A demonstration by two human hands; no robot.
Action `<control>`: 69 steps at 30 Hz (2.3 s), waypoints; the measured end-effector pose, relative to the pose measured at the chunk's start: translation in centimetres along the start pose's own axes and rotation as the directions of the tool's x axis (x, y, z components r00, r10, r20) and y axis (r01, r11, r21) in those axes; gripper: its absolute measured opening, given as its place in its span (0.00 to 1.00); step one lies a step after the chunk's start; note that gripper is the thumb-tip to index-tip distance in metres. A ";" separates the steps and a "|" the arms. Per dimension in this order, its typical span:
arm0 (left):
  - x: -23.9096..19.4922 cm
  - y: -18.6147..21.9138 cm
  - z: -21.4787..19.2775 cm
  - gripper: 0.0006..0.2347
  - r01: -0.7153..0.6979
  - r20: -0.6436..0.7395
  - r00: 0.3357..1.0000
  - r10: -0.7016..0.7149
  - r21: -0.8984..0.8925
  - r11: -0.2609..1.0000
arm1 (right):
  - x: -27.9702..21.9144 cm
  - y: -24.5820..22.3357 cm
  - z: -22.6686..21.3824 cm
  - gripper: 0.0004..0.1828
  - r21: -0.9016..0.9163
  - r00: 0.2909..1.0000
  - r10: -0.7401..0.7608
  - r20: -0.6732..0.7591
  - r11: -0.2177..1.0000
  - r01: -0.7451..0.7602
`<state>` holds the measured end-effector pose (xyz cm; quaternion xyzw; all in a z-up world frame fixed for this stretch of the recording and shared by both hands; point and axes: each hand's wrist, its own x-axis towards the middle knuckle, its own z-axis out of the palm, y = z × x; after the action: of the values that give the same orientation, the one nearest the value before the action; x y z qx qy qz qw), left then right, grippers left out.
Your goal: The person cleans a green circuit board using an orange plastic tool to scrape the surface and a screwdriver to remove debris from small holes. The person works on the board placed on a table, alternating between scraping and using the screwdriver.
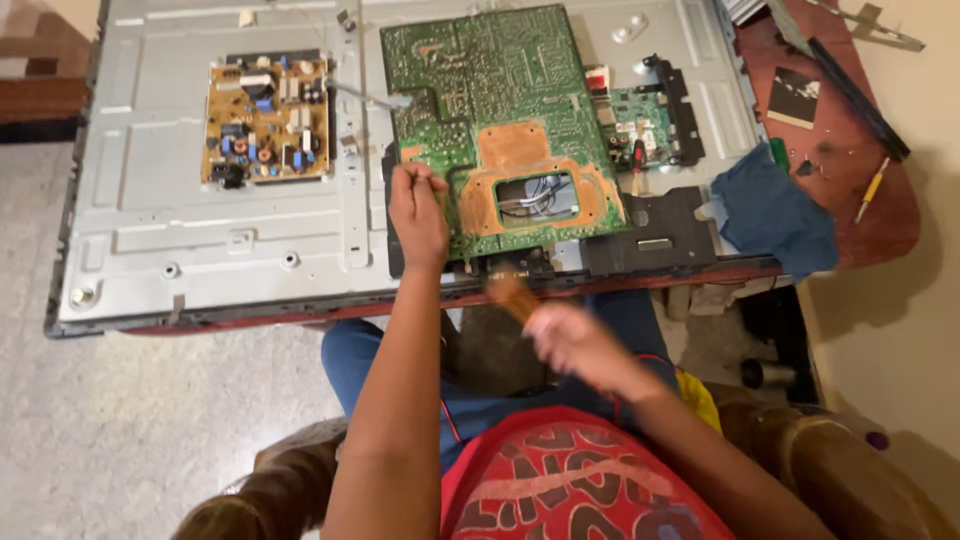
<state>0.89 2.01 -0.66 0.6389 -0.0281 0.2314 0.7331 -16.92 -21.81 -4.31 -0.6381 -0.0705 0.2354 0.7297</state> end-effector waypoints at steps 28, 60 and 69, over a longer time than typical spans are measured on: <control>-5.7 2.3 -7.5 0.32 -0.048 0.260 0.851 -0.457 0.904 0.424 | 11.1 -8.2 -2.6 0.07 -0.938 0.986 -0.163 0.034 0.335 0.087; -5.1 0.4 -7.7 0.34 0.078 0.210 0.851 -0.481 0.856 0.512 | 14.5 -12.2 -15.1 0.14 -0.951 0.951 -0.013 -0.309 0.000 -0.309; -8.8 2.0 -5.9 0.25 -0.042 0.082 0.995 -0.051 0.848 0.528 | 9.1 -10.2 -14.6 0.13 -0.960 0.960 0.014 -0.279 -0.022 -0.279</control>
<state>-9.20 5.09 -2.84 0.9249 0.0541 0.1830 0.3289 -0.40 -31.75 1.13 -0.9876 -0.0794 0.1305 0.0366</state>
